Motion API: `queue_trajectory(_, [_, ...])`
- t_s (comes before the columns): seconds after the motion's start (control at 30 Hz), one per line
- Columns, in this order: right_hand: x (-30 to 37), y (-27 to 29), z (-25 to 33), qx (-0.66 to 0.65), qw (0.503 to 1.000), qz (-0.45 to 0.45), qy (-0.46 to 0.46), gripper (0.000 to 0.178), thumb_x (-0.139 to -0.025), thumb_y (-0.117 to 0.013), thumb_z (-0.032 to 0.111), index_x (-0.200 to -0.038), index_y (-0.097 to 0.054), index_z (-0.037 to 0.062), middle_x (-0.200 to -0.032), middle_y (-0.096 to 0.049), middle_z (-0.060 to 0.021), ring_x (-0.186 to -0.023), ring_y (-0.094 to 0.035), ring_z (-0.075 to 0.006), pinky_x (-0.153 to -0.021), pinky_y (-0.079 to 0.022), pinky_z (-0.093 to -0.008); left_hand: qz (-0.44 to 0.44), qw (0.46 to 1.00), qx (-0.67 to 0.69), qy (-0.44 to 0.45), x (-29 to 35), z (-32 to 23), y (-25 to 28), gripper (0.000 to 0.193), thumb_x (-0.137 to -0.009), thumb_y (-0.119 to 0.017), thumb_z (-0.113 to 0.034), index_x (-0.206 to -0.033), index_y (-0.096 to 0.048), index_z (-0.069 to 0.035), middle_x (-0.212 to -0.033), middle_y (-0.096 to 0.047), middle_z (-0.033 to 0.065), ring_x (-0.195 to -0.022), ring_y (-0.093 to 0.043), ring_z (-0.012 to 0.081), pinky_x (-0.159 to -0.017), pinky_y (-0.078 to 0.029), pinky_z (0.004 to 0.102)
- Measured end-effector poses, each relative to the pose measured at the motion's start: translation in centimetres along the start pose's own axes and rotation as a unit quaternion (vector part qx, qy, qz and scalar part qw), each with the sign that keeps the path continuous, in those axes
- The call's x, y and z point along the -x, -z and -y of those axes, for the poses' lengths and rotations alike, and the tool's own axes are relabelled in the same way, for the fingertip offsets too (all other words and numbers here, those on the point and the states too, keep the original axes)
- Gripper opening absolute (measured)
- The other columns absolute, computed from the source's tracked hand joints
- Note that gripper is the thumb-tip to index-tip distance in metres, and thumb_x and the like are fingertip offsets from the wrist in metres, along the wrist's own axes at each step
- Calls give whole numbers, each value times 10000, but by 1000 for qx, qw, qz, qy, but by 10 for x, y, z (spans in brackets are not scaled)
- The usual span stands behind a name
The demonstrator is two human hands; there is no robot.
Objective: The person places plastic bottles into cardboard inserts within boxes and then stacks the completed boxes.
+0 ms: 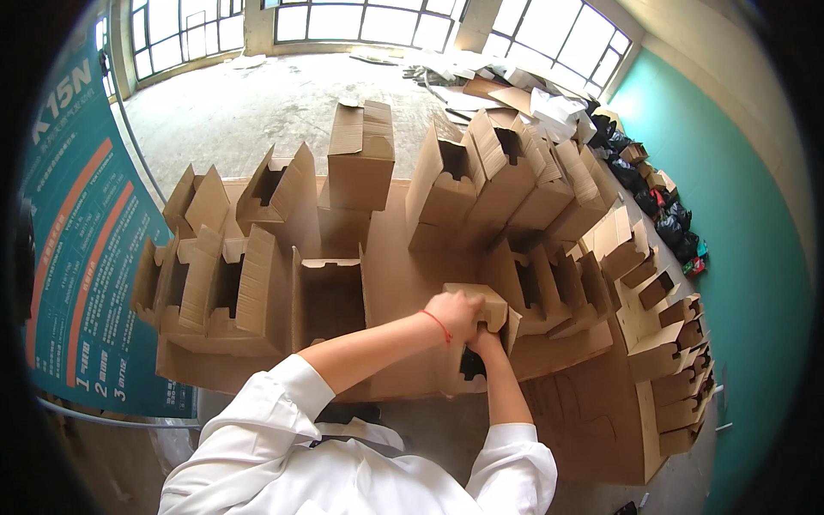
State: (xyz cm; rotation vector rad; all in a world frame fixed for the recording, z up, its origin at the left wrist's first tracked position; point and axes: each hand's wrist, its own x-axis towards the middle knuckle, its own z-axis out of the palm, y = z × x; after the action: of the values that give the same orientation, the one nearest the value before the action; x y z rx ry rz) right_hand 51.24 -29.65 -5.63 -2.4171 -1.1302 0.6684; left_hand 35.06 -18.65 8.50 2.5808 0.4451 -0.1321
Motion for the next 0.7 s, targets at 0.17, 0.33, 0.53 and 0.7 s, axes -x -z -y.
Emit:
queue_trajectory(0.17, [81,46,123,-144,975,-95,143,601,-577,-820,89,-1102,-529,64,-974,-630,-80,-943,-617,-228,-841,-488,-345,-155,957,232,85,-55,79,-16,287,-849,-551,-220,-1090,-681,-133,-1092,-665,147,-1052,-616,334,-911,-489,408])
queue_trajectory(0.33, [97,70,146,-171,943,-181,222,557,-609,-800,73,-1099,-534,71,-961,-607,-60,-927,-601,-171,-823,-491,-324,-129,968,181,117,-46,85,6,494,-868,-580,-273,-1308,-489,-67,-1251,-554,222,-1149,-553,367,-962,-457,415])
queue_trajectory(0.53, [120,89,192,-352,865,-228,274,585,-660,-749,32,-1185,-494,72,-1130,-560,-69,-1038,-559,-174,-882,-490,-327,-425,894,132,-50,107,120,83,459,-858,-628,-296,-1217,-558,-18,-1221,-585,177,-1133,-553,330,-965,-444,405])
queue_trajectory(0.7, [114,74,263,-460,817,-137,320,607,-717,-728,42,-1250,-440,12,-1182,-552,-113,-1110,-570,-200,-938,-489,-321,-417,898,23,139,210,158,43,743,-822,-675,-299,-1425,-336,-30,-1366,-461,227,-1261,-453,342,-1043,-371,408])
